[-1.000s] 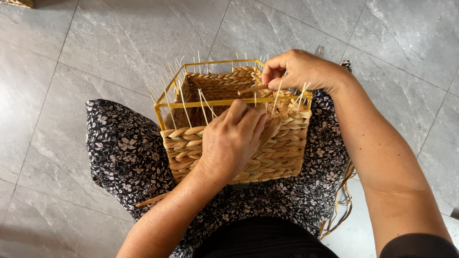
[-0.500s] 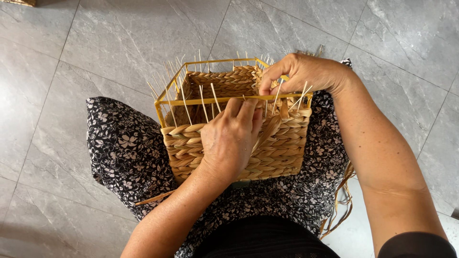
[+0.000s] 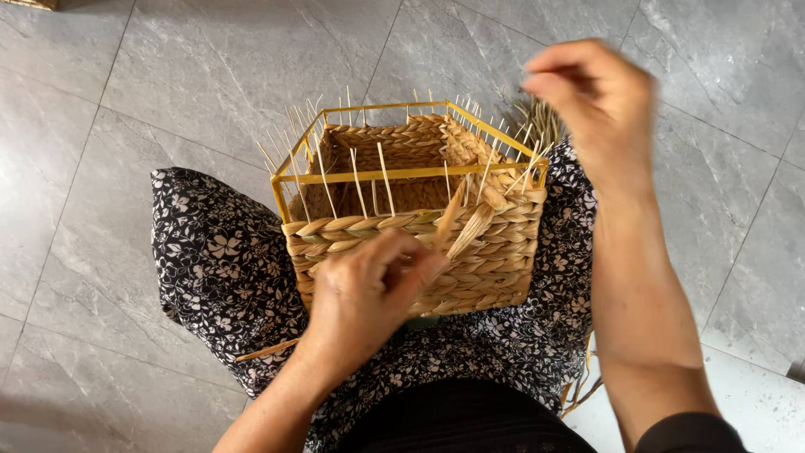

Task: The person sits on the floor weaving a water hyacinth basket, folding and tucking flat woven strands over the rim and around the yellow bamboo frame to finish the top edge. They pull strands tight one at a time and use scissors to trim excess material near the rim.

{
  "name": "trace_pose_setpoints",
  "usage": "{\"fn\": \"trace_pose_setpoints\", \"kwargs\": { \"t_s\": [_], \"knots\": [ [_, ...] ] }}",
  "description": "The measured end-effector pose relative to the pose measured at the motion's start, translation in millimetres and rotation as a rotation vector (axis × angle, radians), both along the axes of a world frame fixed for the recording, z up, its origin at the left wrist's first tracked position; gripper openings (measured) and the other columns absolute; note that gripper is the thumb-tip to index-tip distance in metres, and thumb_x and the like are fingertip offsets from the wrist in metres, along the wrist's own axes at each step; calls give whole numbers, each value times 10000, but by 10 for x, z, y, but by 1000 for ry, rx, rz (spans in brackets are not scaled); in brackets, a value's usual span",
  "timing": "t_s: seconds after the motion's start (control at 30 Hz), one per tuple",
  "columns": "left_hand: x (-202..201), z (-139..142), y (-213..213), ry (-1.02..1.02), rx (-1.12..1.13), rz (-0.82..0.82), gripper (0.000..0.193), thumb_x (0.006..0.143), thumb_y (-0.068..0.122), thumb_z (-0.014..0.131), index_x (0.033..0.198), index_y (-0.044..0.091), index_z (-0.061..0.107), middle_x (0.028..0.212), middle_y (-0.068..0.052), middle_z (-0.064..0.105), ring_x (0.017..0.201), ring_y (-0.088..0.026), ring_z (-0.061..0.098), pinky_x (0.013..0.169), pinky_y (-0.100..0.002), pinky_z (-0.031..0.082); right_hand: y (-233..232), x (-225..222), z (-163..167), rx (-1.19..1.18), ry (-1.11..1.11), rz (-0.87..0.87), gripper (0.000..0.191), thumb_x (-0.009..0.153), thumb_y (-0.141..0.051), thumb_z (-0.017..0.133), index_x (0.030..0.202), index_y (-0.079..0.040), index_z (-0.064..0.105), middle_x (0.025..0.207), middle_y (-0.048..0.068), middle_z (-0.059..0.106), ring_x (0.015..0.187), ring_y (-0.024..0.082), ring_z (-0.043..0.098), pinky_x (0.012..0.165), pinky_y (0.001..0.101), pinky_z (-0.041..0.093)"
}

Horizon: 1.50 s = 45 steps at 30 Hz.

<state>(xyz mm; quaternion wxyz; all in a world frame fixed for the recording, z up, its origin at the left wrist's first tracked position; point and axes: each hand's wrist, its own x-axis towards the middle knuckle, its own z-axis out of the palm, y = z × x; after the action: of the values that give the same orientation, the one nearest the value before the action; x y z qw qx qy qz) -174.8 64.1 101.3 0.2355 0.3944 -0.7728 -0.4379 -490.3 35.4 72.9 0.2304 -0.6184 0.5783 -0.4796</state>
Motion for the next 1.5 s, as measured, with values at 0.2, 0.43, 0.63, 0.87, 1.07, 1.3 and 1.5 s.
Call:
{"fn": "trace_pose_setpoints", "kwargs": {
  "t_s": [0.2,0.43,0.63,0.87,1.07,1.3,1.5],
  "knots": [
    [311,-122,-220,-78,-65,197,214,968,189,745,797,74,689,565,6,657,409,-27,549,311,-218,385,820,535,-16,-87,85,-209,110,1066,-114,779,1096,-54,691,963,50,743,715,57,670,577,167,520],
    [466,159,-204,-79,74,178,192,940,174,755,787,69,706,512,2,617,399,-69,497,350,-264,344,847,832,-85,-22,268,-148,132,1010,-65,782,1117,-99,712,988,43,754,846,91,703,733,229,568],
    [91,551,50,142,136,-116,90,957,170,740,939,82,737,680,27,709,499,-26,614,411,-228,462,859,841,58,-25,132,104,287,893,-72,782,1171,-82,714,965,69,709,749,88,663,529,182,525],
    [-242,403,-76,149,-24,-84,232,951,243,751,1062,53,676,775,-27,668,556,-100,620,429,-266,511,905,578,-88,-49,-91,-12,92,1051,-67,698,1139,-39,687,952,50,708,770,66,599,624,188,468],
    [-460,-73,97,-88,-527,-53,265,946,215,683,1060,33,527,874,-95,574,722,-234,651,567,-348,558,1009,417,-339,44,-450,-139,151,1046,-105,716,1150,5,708,1002,52,689,773,73,571,656,194,440],
    [-269,-99,-39,-93,-319,-152,131,987,89,647,1099,56,588,946,-75,582,682,-193,669,537,-324,584,971,379,-374,94,-569,-161,167,1016,-122,739,1107,16,722,918,55,678,678,56,521,602,184,401],
    [-323,-77,-255,-159,-712,-204,175,965,53,708,1124,123,730,987,-17,573,829,-122,655,598,-227,592,990,373,-388,99,-624,-141,146,1012,-121,754,1100,-6,733,955,48,673,746,70,560,619,185,402]
  ]
}}
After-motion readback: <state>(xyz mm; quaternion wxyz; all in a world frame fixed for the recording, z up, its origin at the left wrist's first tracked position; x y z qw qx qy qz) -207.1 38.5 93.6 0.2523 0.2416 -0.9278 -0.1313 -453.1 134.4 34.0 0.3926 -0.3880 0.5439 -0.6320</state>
